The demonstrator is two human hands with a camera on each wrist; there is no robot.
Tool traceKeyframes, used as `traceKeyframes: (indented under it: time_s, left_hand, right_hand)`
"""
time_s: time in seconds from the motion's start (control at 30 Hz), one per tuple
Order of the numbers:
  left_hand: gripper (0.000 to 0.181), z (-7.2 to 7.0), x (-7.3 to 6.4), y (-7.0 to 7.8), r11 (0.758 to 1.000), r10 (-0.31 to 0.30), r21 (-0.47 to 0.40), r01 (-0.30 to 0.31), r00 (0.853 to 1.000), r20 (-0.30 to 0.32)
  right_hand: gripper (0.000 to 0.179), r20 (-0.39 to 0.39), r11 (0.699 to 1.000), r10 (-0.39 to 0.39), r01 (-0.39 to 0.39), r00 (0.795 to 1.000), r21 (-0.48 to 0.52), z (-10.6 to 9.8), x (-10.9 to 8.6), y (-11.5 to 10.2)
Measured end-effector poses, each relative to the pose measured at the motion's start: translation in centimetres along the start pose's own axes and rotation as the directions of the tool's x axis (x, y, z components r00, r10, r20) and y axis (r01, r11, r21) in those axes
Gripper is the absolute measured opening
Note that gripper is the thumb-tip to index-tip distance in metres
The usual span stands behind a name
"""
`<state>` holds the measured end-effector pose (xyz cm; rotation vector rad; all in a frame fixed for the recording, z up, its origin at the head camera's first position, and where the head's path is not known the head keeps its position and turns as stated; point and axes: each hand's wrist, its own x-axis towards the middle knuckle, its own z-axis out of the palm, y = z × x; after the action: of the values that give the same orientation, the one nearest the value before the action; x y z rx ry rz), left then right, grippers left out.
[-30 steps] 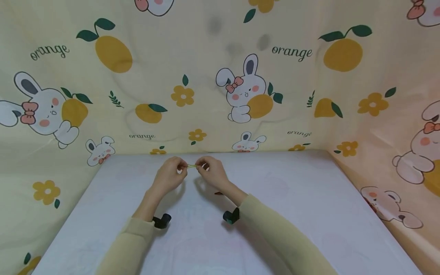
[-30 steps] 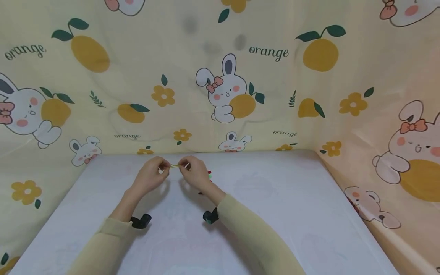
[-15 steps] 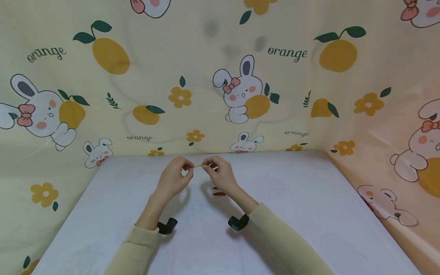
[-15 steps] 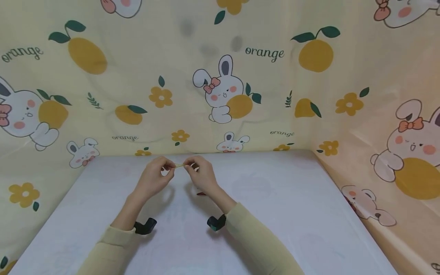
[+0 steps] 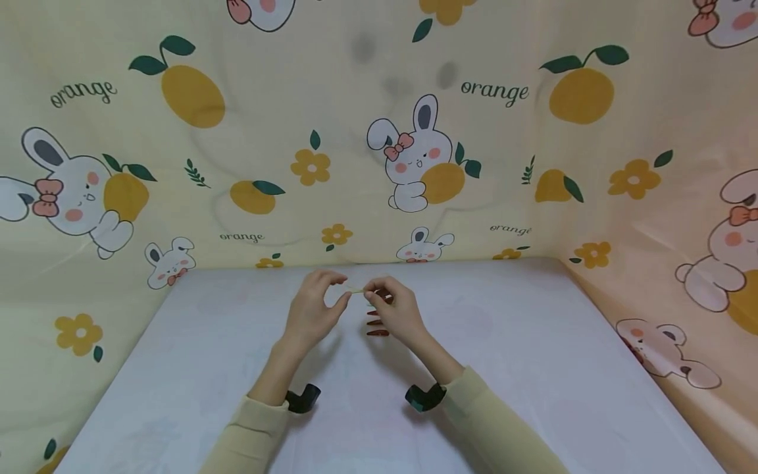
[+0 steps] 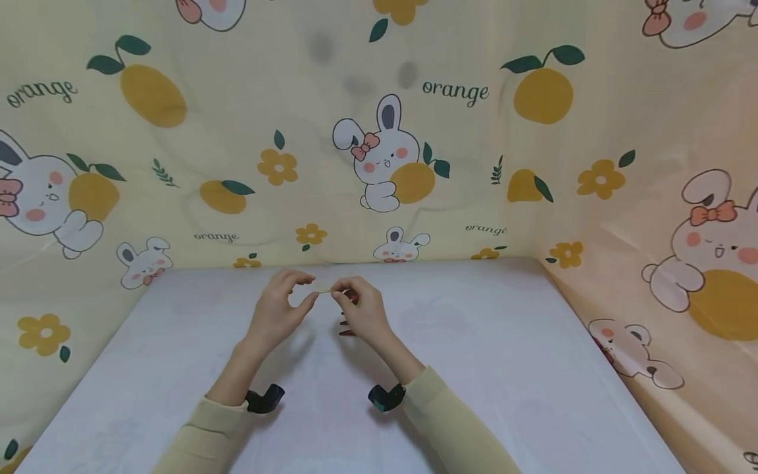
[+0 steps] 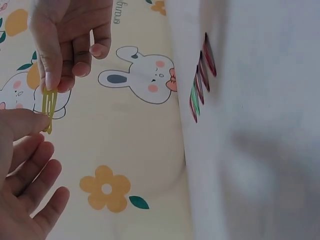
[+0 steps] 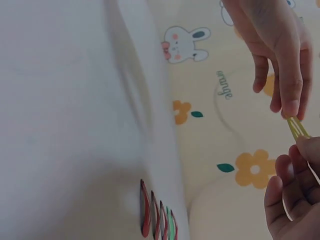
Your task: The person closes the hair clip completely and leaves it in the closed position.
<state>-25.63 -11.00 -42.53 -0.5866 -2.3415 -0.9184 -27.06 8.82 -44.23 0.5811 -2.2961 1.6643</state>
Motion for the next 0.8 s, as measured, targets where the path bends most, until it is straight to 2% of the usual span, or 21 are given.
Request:
traceKeyframes:
  time_s: [0.23, 0.53, 0.8]
  left_hand:
    - [0.024, 0.9, -0.4, 0.5, 0.999, 0.048, 0.002, -0.048, 0.997, 0.055]
    - [0.018, 1.7, -1.1, 1.0, 1.000, 0.022, -0.019, -0.021, 0.995, 0.092]
    - [0.014, 2.0, -1.3, 1.4, 1.000, 0.014, -0.024, -0.012, 0.995, 0.104]
  right_hand:
    - [0.006, 0.002, 0.998, 0.051, -0.051, 0.999, 0.024, -0.7, -1.1, 0.3]
    - [0.006, -0.013, 0.993, 0.117, -0.117, 0.993, 0.003, -1.1, -2.1, 0.7]
    - [0.006, -0.022, 0.994, 0.111, -0.111, 0.994, -0.004, -1.5, -2.8, 1.1]
